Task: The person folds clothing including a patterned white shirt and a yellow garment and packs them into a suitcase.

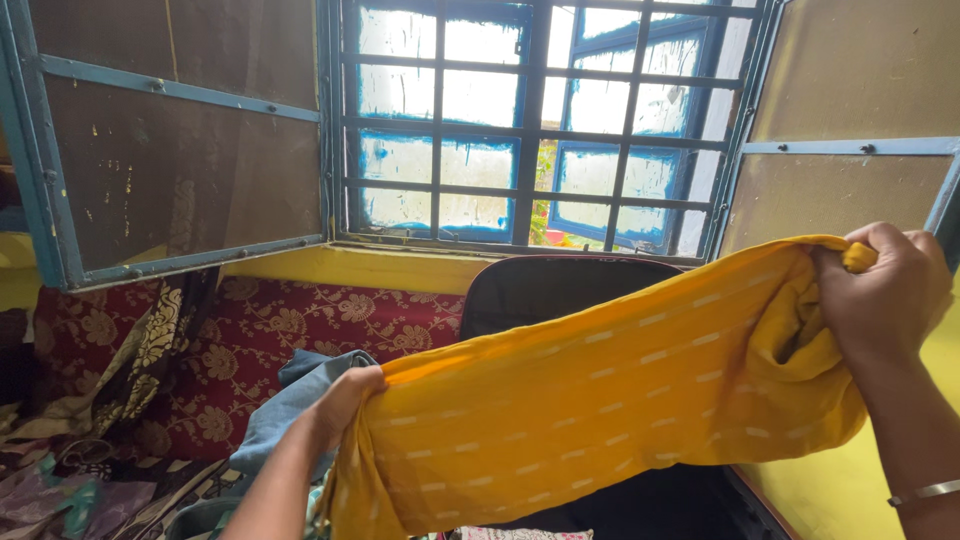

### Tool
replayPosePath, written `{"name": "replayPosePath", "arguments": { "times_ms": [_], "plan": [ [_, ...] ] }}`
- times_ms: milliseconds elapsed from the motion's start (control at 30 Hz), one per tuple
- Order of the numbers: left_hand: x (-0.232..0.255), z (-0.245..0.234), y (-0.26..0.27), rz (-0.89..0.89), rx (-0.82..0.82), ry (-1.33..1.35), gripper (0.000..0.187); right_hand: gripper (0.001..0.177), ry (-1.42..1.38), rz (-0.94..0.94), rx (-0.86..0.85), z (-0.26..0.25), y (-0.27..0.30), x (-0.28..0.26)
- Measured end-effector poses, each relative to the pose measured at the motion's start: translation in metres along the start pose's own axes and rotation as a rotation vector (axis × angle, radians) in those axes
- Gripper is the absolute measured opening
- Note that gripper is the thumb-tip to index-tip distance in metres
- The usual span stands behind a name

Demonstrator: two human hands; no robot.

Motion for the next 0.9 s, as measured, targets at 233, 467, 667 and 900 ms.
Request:
{"name": "replayPosePath", "arguments": {
  "times_ms": [233, 467, 667, 900],
  "plan": [
    [0.044, 0.024, 0.039, 0.103, -0.25, -0.65, 0.023, 0.029, -0.045, 0.099, -0.059, 0.017, 0.016, 0.039],
    [0.026, 0.034, 0.037, 0.097, -0.212, -0.988, 0.025, 0.022, -0.004, 0.021, -0.062, 0.017, 0.013, 0.029],
    [-0.018, 0.037, 0.006, 0.196, -0.108, -1.296, 0.034, 0.021, -0.012, -0.054, -0.043, 0.0, 0.002, -0.007],
    [-0.077, 0.039, -0.002, 0.082, -0.047, -1.446, 0.038, 0.019, -0.013, -0.09, -0.005, -0.021, -0.007, -0.044]
  ]
}}
Point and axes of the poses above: each hand's wrist, its own y-axis away from the middle knuckle, its own z-axis out of the palm, x = y × z, the point moved 6 cm from there along -y, towards the middle knuckle, and after that the axes turned 2 degrees about -x, right-handed, at the moved point
